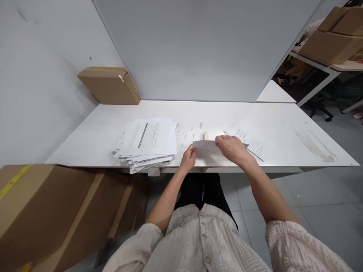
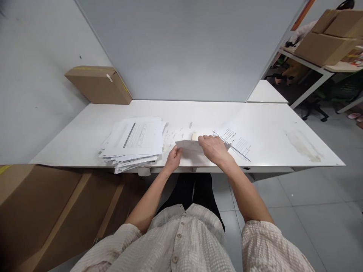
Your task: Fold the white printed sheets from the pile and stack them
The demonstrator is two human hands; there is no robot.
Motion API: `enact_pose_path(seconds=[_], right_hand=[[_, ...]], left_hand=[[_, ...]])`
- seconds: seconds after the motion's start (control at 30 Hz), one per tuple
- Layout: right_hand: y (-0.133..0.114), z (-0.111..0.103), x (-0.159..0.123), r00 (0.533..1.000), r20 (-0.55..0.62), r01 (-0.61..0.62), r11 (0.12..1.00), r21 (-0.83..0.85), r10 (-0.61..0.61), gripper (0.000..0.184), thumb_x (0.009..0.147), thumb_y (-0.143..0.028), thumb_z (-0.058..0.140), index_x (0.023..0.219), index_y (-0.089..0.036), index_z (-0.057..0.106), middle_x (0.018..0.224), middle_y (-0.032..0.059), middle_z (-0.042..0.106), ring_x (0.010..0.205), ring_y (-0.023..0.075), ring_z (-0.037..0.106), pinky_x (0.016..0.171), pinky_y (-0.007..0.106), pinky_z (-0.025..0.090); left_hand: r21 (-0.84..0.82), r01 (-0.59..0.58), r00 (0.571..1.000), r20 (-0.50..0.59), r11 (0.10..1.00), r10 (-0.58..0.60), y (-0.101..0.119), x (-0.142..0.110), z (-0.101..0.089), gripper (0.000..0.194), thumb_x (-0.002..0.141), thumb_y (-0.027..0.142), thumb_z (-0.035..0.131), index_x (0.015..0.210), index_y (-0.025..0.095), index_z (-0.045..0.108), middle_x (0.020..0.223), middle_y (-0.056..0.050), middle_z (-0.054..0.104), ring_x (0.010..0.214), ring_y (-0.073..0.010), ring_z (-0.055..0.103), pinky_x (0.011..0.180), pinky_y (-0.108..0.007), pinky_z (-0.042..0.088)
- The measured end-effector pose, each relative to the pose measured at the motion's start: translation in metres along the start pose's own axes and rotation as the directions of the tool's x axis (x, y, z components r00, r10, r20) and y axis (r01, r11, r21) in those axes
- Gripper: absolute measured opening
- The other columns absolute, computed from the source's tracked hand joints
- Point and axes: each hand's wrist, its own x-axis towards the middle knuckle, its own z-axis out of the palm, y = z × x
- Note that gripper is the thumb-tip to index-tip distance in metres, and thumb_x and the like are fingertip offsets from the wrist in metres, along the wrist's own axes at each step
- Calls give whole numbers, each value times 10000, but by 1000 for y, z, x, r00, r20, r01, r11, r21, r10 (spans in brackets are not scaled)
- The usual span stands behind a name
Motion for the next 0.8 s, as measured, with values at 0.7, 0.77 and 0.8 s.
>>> enact_pose_path(seconds=[0.7, 0.77, 0.8], right_hand=[[27, 74, -79, 849, 400, -464, 125, 877, 346, 279, 657, -446, 662, 731, -178, 637, 628, 26, 634, 583, 176, 567, 489, 254, 385], [28, 78, -82, 844, 400, -458, 91, 884, 357, 272, 646, -434, 673, 724, -175, 646, 616, 25, 637, 573, 177, 574, 484, 253, 394], [28, 80, -83, 843, 397, -451, 76, 889, 362, 275, 644, -432, 676, 725, -171, 650, 617, 25, 640, 571, 178, 579, 484, 253, 400]], left_hand=[[-154, 162, 979, 146, 975, -139, 16, -1, 5, 245, 750, 378, 627, 817, 152, 694, 727, -20, 678, 672, -141, 590, 626, -253, 453], [-127, 169, 975, 163, 977, -148, 17, 0, 6, 250, 756, 384, 619, 817, 153, 694, 722, -19, 671, 670, -142, 586, 618, -251, 445], [-114, 172, 973, 173, 978, -151, 17, 0, 7, 252, 760, 385, 614, 816, 152, 693, 720, -19, 669, 670, -142, 584, 618, -251, 441]])
